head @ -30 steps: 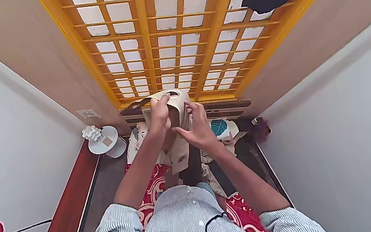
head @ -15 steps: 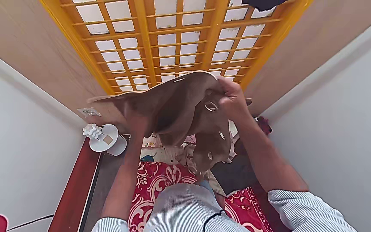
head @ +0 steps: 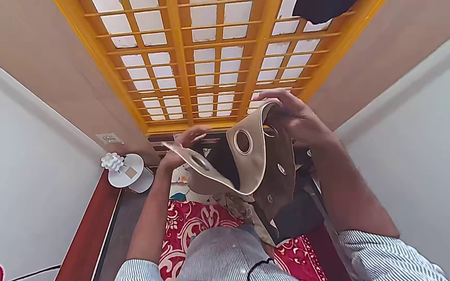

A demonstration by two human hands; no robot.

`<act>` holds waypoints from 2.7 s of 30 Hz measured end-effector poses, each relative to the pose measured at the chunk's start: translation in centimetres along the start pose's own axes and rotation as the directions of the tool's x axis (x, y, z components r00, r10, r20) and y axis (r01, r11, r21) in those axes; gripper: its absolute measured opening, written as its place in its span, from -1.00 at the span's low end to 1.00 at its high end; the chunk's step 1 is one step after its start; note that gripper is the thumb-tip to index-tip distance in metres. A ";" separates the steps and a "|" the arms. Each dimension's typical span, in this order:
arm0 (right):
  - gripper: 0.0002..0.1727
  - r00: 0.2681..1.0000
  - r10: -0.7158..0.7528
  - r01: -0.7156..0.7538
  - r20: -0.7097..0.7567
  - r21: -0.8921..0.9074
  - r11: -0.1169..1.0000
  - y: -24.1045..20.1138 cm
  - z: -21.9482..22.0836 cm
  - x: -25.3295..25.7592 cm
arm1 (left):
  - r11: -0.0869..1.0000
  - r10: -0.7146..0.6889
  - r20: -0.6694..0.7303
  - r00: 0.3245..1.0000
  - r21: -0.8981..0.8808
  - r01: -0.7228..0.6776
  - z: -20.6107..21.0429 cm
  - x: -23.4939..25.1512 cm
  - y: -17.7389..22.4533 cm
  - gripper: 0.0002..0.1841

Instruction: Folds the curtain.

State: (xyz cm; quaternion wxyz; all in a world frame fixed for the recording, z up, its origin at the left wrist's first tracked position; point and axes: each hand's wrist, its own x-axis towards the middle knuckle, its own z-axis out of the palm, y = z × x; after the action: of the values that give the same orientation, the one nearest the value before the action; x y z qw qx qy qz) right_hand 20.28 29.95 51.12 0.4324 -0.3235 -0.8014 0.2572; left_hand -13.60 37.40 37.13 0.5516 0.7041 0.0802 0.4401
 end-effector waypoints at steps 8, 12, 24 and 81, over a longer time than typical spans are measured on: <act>-0.40 0.931 0.180 -0.298 -0.318 -0.377 0.877 2.1 1.4 -1.5 | 0.990 0.070 -0.556 0.828 0.139 0.010 1.9 0.9 3.3 -0.85; -0.33 0.974 0.135 -0.140 -0.183 -0.016 0.990 -0.1 5.1 -0.9 | 0.864 0.242 -0.411 0.879 0.503 -0.003 3.9 3.0 6.0 -0.82; -0.82 0.887 0.142 -0.093 -0.439 0.132 0.987 -0.7 7.5 0.2 | 0.860 0.072 -0.445 0.893 0.481 0.171 5.4 2.6 3.5 -0.84; -0.95 0.815 -0.264 0.122 -0.515 -0.293 0.948 -7.6 -3.5 -6.5 | 0.717 -0.135 -0.317 0.939 0.623 0.314 -3.3 -8.6 -7.1 -0.45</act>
State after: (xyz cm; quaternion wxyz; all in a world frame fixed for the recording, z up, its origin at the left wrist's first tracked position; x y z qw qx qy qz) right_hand 23.76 20.64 54.73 0.6239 -0.3508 -0.6983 0.0067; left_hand -18.46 37.27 26.59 0.2995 0.7776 0.3854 0.3963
